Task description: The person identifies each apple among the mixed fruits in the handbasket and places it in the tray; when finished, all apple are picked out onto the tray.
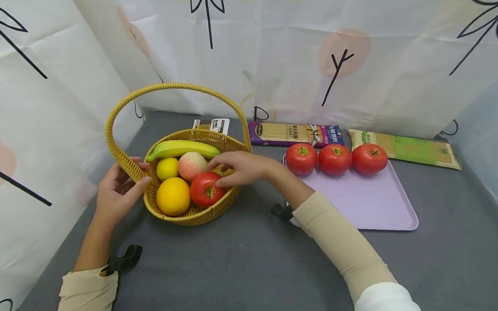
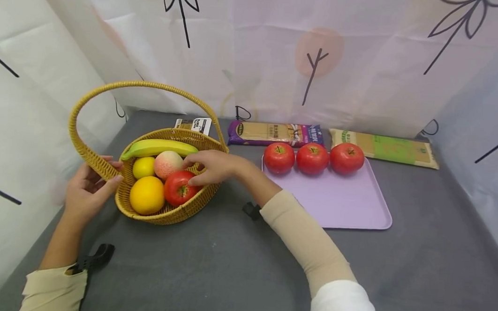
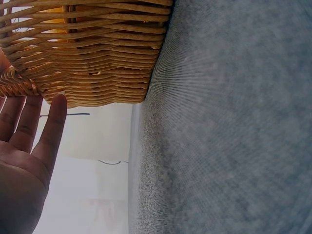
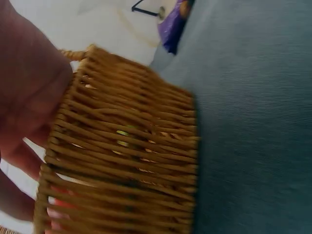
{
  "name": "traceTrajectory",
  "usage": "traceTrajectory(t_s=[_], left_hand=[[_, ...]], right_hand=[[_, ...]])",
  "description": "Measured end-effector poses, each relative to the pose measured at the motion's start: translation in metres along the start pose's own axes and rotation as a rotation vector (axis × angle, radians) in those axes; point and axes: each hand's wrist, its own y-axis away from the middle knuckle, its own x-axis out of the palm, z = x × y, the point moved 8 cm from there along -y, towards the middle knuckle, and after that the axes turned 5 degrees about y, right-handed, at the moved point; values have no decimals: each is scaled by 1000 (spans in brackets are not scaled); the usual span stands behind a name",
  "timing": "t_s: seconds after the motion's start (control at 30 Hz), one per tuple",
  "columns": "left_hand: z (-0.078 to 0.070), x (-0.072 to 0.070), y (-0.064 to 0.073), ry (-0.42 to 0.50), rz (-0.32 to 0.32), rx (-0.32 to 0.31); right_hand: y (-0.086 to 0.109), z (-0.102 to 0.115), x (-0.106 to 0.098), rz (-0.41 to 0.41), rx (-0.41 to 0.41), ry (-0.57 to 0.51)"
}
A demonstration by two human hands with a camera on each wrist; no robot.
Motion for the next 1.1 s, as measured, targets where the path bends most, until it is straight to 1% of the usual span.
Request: traceTrajectory(t_s=[0.07, 0.17, 0.3, 0.4, 0.47, 0.57, 0.7, 0.93, 1.1], left_hand=[[1, -1, 0, 4, -5, -7], [1, -3, 0, -9, -18, -23], [0, -2, 0, 1, -10, -9], [2, 1, 0, 29, 8, 6], [3, 1, 0, 36, 11, 7], [3, 0, 0, 25, -1, 9], [3, -1, -1, -2, -14, 5], [2, -2, -1, -58, -28, -25], [2, -1, 0, -60, -29, -35]], right_hand=[[-10, -4, 3, 107, 38, -39], [-22, -7, 6, 202, 58, -86], [-33, -15, 13, 268, 86, -179], [-36, -20, 18, 308, 118, -280], [-38, -22, 20, 323, 125, -324], [-40, -21, 22, 331, 116, -357], [-42, -20, 23, 320, 104, -357], [-43, -21, 21, 245, 113, -318], [-42, -20, 19, 197, 108, -335]])
